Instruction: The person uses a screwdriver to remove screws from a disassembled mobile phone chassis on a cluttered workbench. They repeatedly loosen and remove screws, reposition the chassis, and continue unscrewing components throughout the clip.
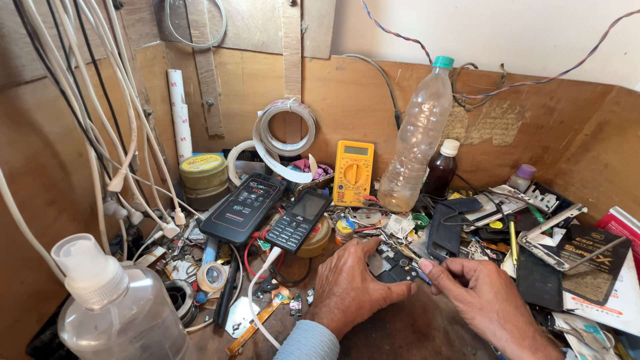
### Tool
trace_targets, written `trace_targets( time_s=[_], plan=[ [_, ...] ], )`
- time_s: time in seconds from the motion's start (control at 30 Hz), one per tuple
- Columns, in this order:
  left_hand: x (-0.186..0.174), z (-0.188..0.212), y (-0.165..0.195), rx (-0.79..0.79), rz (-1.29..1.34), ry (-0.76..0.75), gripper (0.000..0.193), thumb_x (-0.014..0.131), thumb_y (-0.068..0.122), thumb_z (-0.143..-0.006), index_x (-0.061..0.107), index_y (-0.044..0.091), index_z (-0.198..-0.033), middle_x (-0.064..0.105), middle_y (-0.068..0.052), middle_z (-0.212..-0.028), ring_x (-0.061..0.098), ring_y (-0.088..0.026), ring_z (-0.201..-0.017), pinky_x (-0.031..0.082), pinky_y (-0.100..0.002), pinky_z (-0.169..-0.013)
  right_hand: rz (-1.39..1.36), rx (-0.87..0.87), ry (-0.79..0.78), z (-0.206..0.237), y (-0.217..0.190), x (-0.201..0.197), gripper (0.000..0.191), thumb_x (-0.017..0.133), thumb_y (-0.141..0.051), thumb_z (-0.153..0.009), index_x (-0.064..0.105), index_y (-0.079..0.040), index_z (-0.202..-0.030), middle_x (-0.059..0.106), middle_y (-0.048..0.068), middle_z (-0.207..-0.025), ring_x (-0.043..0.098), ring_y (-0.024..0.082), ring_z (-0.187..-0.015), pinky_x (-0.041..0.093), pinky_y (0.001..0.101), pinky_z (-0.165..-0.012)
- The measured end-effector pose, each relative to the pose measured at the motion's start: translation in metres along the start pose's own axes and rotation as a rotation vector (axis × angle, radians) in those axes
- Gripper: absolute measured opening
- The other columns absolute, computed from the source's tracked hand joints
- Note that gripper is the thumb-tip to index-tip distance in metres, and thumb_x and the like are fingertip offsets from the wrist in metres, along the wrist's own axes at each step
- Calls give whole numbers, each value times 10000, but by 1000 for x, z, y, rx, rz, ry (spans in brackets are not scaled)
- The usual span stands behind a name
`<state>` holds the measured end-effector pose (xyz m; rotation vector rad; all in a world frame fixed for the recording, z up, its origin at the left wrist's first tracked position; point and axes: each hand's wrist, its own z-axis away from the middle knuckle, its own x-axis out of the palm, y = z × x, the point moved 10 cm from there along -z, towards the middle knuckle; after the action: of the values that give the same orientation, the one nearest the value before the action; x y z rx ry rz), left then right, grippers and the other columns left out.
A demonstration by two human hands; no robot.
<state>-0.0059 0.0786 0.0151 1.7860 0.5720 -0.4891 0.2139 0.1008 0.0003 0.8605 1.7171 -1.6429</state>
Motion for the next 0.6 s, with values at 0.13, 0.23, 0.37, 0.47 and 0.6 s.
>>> trace_targets(
  time_s=[0.13, 0.23, 0.37, 0.47, 0.6],
  plan=[
    [2, -1, -3, -21, -5, -19, 948, 858, 582, -550, 656, 23, -1289, 695, -159, -1188, 654, -287, -1166, 493, -429, -1008, 20, -9, 2, 0, -2, -1, 598, 693, -597, -868, 800, -34, -699, 585, 55, -481, 498, 150, -493, 415, 371, -516],
    [2, -1, -3, -10, 6, -4, 937, 860, 584, -546, 666, 18, -1267, 686, -156, -1210, 643, -292, -1180, 489, -433, -1009, 38, -15, -12, 0, -3, -1, 589, 692, -595, -870, 801, -42, -702, 572, 63, -480, 487, 153, -496, 413, 376, -519],
    [2, 0, -2, 13, 8, 1, 940, 856, 590, -550, 671, 20, -1273, 690, -161, -1217, 641, -297, -1189, 485, -436, -1015, 30, -26, -31, 0, -5, 0, 566, 712, -558, -883, 790, -27, -703, 538, 55, -481, 434, 137, -500, 372, 377, -501],
    [2, 0, -1, 20, 20, -12, 942, 853, 590, -542, 675, 23, -1274, 694, -161, -1224, 647, -296, -1187, 485, -430, -1016, 26, -43, -50, 0, -8, 0, 564, 723, -525, -901, 771, -4, -693, 487, 46, -489, 392, 130, -505, 335, 376, -489],
    [2, -1, -1, 32, 31, -48, 951, 848, 595, -536, 677, 22, -1275, 696, -164, -1239, 653, -294, -1190, 486, -421, -1021, 0, -110, -96, 0, -19, -4, 524, 750, -495, -882, 797, -14, -681, 470, 23, -478, 389, 116, -495, 330, 368, -470]
  ],
)
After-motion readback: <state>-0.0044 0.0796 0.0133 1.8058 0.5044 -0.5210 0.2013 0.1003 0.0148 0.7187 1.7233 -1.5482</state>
